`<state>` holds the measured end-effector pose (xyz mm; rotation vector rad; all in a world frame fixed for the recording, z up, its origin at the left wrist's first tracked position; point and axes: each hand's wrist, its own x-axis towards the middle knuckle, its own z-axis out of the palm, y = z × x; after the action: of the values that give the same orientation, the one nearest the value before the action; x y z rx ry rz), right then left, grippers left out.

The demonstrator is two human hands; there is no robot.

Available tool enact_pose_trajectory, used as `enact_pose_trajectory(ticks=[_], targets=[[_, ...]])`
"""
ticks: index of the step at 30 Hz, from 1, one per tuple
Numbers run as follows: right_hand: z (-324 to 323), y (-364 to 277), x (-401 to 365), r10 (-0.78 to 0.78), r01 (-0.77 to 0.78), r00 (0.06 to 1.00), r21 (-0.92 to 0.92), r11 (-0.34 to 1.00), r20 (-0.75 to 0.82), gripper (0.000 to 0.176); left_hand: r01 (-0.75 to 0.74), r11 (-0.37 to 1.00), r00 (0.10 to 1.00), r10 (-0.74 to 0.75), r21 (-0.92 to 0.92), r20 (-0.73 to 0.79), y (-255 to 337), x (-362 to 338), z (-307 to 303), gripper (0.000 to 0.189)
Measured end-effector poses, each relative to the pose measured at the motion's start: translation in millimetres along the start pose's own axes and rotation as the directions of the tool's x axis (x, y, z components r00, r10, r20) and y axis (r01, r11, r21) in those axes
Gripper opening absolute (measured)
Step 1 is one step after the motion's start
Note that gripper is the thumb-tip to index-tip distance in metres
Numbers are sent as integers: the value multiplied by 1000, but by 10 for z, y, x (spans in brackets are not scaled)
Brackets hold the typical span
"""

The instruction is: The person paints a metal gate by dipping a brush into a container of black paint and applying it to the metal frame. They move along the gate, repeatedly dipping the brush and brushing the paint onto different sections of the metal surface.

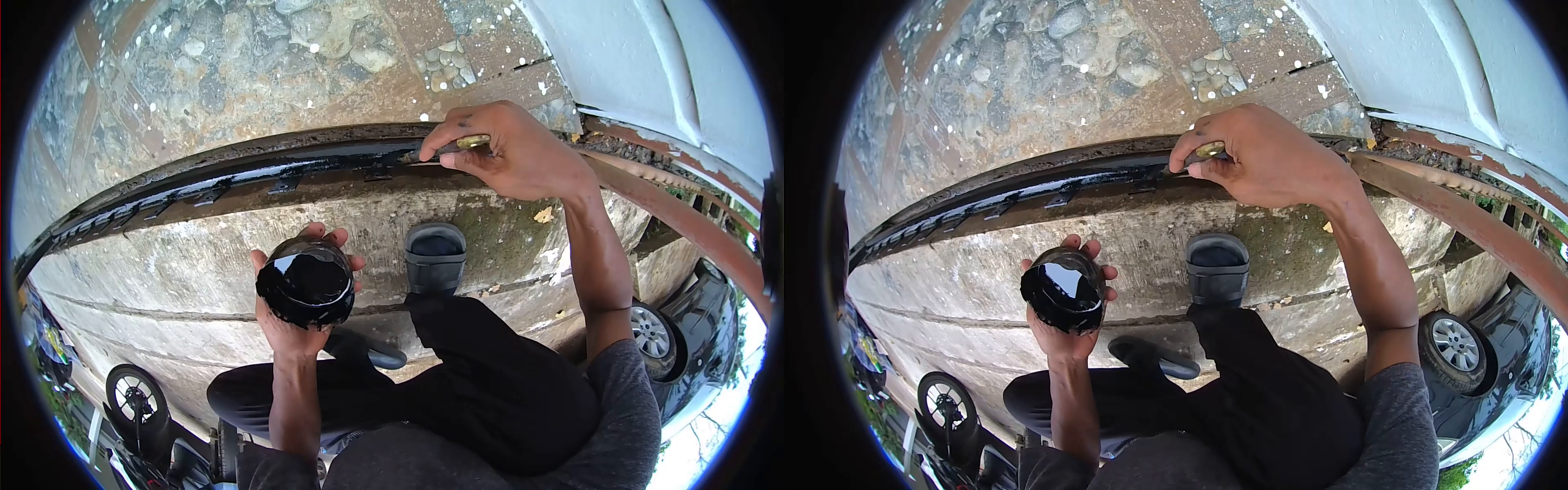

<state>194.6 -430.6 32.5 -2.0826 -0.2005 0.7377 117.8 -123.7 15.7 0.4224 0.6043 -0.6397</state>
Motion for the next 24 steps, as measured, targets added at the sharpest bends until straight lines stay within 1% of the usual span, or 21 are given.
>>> enact_pose_trajectory(ticks=[1,2,4,5,8,11,14,17,20,23,24], targets=[[-40,-23,3,11,-11,1000,-23,1000,24,17,-2,1000,1000,2,7,-17,-4,6,10,71],[24,4,60,-56,60,997,-97,993,46,18,-3,1000,1000,3,-1,2,-11,28,-3,74],[29,-118,110,-53,61,997,-165,984,55,19,-5,1000,999,6,-14,33,-29,55,-61,79],[43,-151,114,-52,63,997,-193,979,64,19,-1,1000,1000,1,-23,29,-36,46,-56,79],[77,-94,135,-87,99,993,-166,981,78,15,-9,999,1000,10,-33,26,-16,52,-11,79],[114,-137,193,-88,92,995,-126,988,38,16,-17,1000,999,18,-25,27,-44,69,4,80],[34,-196,156,-83,106,989,-193,976,121,18,-19,1000,1000,19,-15,17,-61,56,-7,80],[50,-115,179,-44,54,997,-165,985,63,18,-36,999,999,36,-5,7,-47,49,-23,80],[68,-177,154,-106,131,988,-240,962,115,16,-42,999,999,42,4,4,-56,40,-86,79],[-66,-246,225,-45,50,999,-213,976,31,16,-55,998,998,55,-2,-8,-38,10,-137,79],[-78,-312,238,-64,64,998,-150,987,9,16,-63,998,998,63,-1,-20,-35,-2,-148,79]])
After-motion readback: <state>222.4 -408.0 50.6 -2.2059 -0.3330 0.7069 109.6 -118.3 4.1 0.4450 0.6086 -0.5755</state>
